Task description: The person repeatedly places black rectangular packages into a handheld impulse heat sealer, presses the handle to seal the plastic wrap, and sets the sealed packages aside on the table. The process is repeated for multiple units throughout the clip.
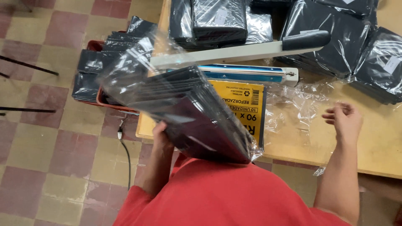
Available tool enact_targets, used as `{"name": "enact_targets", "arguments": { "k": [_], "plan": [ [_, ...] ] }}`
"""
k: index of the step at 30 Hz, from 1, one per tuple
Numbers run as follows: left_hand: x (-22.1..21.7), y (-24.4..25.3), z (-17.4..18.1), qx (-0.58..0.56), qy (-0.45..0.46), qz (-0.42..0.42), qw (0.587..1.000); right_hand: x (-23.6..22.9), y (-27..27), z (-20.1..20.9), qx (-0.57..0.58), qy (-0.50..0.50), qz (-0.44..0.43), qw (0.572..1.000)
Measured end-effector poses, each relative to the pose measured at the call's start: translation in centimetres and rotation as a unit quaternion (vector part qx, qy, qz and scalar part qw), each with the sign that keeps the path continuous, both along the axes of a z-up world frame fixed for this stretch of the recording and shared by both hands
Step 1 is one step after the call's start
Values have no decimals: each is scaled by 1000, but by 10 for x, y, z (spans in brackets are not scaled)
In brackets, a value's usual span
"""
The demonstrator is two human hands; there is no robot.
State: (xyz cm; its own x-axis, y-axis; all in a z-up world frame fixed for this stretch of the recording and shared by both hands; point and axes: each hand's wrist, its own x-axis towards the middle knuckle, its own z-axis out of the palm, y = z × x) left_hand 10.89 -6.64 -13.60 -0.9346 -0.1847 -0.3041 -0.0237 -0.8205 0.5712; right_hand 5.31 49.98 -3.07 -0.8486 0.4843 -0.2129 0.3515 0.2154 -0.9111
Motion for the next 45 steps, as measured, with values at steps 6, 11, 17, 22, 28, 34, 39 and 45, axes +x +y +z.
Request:
{"name": "enact_targets", "arguments": {
  "k": [6, 11, 17, 22, 28, 34, 39, 45],
  "plan": [
    [-12, 51, 49, 19, 63, -69, 995, 7, -121, 49, 195, 218, 97, 951],
    [-16, 77, 84, -152, -62, -132, 978, 5, -214, -15, -230, 128, 336, 904],
    [-37, 74, 107, -338, -107, -202, 913, -12, -245, -2, -250, 101, 162, 949],
    [-85, 68, 66, -361, -147, -184, 903, -38, -239, -32, -223, -1, 129, 966],
    [-133, 62, 73, -524, -196, -214, 801, -55, -222, -69, -184, -52, 163, 968],
    [-159, 49, 50, -559, -145, -65, 814, -46, -232, -55, -173, -62, 173, 968],
    [-164, 47, 83, -376, -124, 78, 915, -47, -233, -58, -181, -57, 165, 968],
    [-145, 17, 107, -357, -115, 146, 915, -49, -228, -59, -170, -48, 161, 971]
  ]
}}
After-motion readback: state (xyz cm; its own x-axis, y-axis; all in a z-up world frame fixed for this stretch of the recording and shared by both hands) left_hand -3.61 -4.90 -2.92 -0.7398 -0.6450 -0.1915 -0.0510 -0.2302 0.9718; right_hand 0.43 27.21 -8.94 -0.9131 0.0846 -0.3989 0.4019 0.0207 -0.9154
